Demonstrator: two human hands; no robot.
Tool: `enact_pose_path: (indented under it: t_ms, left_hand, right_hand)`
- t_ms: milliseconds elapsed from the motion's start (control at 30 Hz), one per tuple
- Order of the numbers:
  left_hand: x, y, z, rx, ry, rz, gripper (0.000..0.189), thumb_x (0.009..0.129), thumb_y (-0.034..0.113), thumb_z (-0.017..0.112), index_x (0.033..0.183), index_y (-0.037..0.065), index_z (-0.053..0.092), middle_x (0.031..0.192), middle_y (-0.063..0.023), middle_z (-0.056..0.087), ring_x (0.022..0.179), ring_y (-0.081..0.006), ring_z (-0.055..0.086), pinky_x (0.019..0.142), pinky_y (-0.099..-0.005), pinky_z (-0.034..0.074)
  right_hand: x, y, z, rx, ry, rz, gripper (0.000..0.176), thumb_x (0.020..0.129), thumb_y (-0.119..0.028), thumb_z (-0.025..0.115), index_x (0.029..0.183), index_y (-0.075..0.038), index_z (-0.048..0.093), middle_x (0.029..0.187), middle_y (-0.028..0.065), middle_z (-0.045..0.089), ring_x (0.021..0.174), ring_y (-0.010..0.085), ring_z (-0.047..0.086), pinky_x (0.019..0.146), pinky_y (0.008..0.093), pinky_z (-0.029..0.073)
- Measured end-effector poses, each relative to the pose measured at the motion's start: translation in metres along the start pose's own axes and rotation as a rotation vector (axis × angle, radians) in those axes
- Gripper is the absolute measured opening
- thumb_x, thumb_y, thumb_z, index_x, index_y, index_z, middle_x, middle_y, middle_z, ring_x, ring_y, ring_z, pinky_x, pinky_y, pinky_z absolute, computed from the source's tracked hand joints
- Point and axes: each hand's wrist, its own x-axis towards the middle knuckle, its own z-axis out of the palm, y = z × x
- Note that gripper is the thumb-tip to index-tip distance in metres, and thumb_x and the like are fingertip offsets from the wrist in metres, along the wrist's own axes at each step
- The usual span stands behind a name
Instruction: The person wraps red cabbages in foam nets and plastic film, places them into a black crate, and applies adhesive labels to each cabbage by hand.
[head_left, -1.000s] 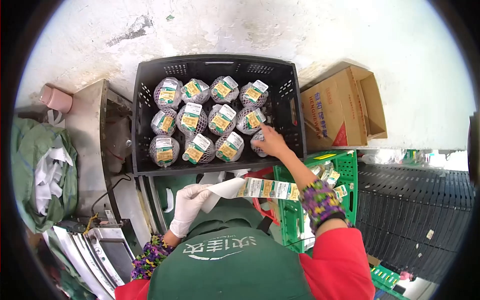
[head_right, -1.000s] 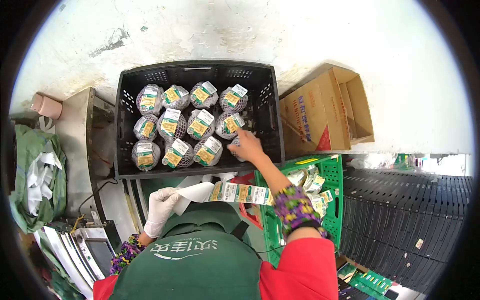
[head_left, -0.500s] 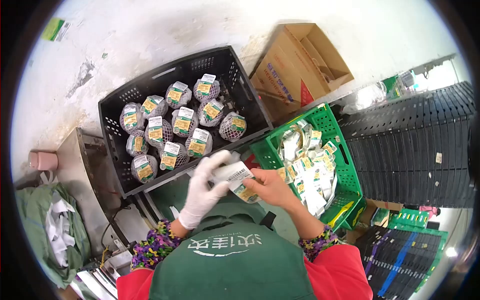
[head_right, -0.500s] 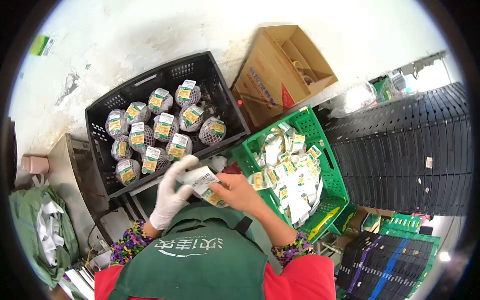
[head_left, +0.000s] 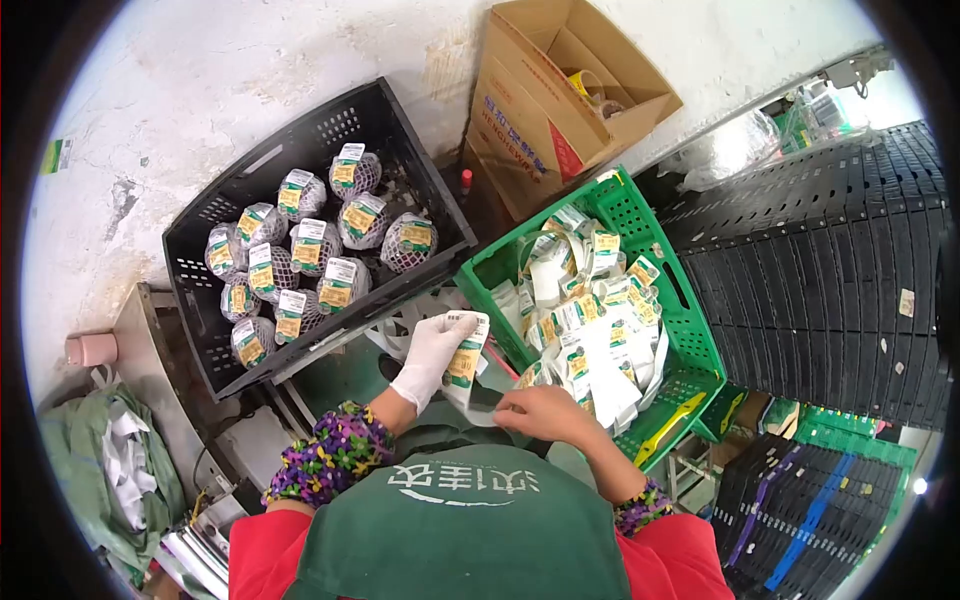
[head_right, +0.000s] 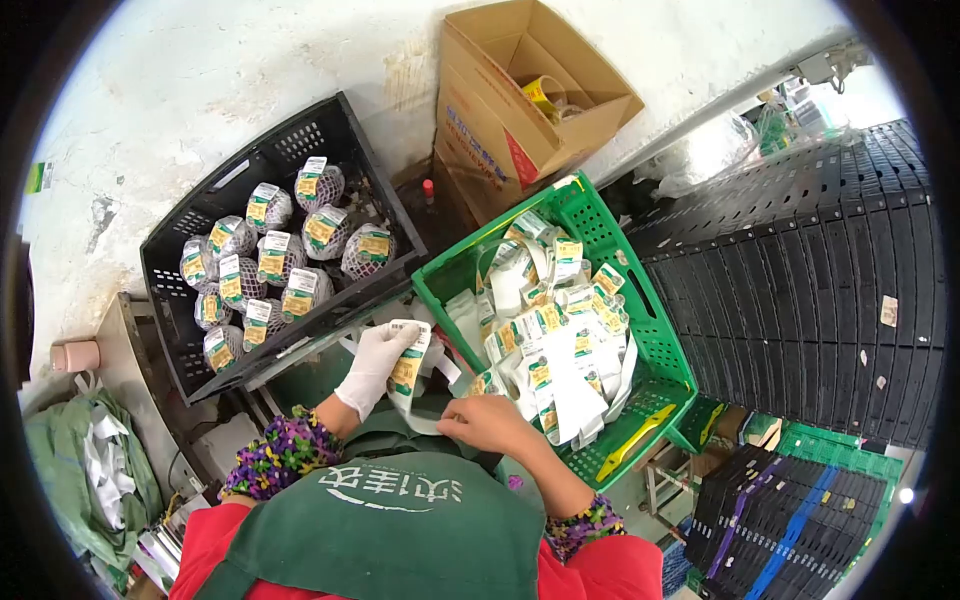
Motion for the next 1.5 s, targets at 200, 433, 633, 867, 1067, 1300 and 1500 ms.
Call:
enact_pose_path:
  t_ms: [200, 433, 633, 867, 1067, 1300, 1500]
  left_hand:
    - [0.056, -0.016, 0.006, 0.451, -0.033, -0.091, 0.031, 0.083, 0.030, 0.069, 0.082, 0.000, 0.069, 0.069, -0.0069, 0.067, 0.057, -0.0129, 0.064, 0.050, -0.0263, 0.049]
    - [0.062, -0.040, -0.010, 0.906, 0.156, 0.273, 0.055, 0.079, 0.041, 0.066, 0.113, -0.001, 0.057, 0.105, -0.0162, 0.063, 0.097, -0.0287, 0.061, 0.084, -0.0357, 0.047]
    - [-0.009, 0.068, -0.097, 0.972, 0.150, 0.997, 0.029, 0.076, 0.009, 0.064, 0.105, 0.007, 0.061, 0.107, -0.0117, 0.060, 0.095, -0.0297, 0.059, 0.083, -0.0386, 0.047]
    - [0.112, 0.048, -0.242, 1.626, -0.276, 1.062, 0.060, 0.072, 0.039, 0.070, 0.120, 0.007, 0.053, 0.127, -0.0161, 0.049, 0.120, -0.0308, 0.046, 0.100, -0.0449, 0.036]
    - [0.105, 0.054, -0.236, 1.562, -0.236, 0.959, 0.050, 0.076, 0.041, 0.066, 0.115, 0.011, 0.058, 0.122, -0.0143, 0.053, 0.120, -0.0305, 0.047, 0.106, -0.0476, 0.029]
    - [0.135, 0.106, -0.268, 1.540, 0.118, 0.980, 0.042, 0.078, 0.029, 0.065, 0.113, 0.008, 0.057, 0.118, -0.0107, 0.054, 0.118, -0.0282, 0.047, 0.101, -0.0441, 0.034]
    - [0.145, 0.104, -0.282, 1.554, 0.028, 0.893, 0.060, 0.072, 0.036, 0.070, 0.120, 0.006, 0.052, 0.121, -0.0153, 0.051, 0.121, -0.0322, 0.043, 0.103, -0.0468, 0.031]
  right_hand:
    - [-0.010, 0.030, -0.014, 0.122, 0.391, 0.025, 0.027, 0.085, -0.025, 0.060, 0.105, -0.008, 0.062, 0.088, 0.0089, 0.069, 0.078, 0.0234, 0.066, 0.070, 0.0333, 0.050]
    - [0.041, -0.004, -0.042, 0.159, 0.670, -0.229, 0.015, 0.086, -0.014, 0.058, 0.096, -0.003, 0.063, 0.089, 0.0149, 0.064, 0.078, 0.0304, 0.063, 0.068, 0.0367, 0.049]
    - [0.153, -0.079, -0.071, 0.038, 0.646, -0.606, 0.011, 0.084, -0.008, 0.058, 0.091, 0.000, 0.061, 0.090, 0.0161, 0.060, 0.084, 0.0350, 0.060, 0.072, 0.0397, 0.048]
    - [0.350, -0.042, -0.050, -0.613, 0.211, 0.024, 0.086, 0.072, -0.034, 0.073, 0.137, -0.001, 0.028, 0.136, 0.0317, 0.032, 0.122, 0.0450, 0.041, 0.098, 0.0454, 0.042]
    - [0.353, -0.095, -0.065, -0.662, 0.004, 0.206, 0.093, 0.071, -0.039, 0.074, 0.141, -0.003, 0.025, 0.133, 0.0332, 0.036, 0.123, 0.0470, 0.040, 0.099, 0.0482, 0.039]
    - [0.411, -0.093, -0.032, -0.480, 0.617, -0.548, 0.051, 0.077, -0.022, 0.065, 0.119, 0.001, 0.049, 0.119, 0.0231, 0.049, 0.113, 0.0387, 0.047, 0.097, 0.0452, 0.040]
    - [0.400, -0.110, -0.035, -0.580, 0.541, -0.488, 0.063, 0.072, -0.032, 0.068, 0.124, -0.002, 0.048, 0.120, 0.0213, 0.048, 0.115, 0.0391, 0.044, 0.101, 0.0553, 0.031]
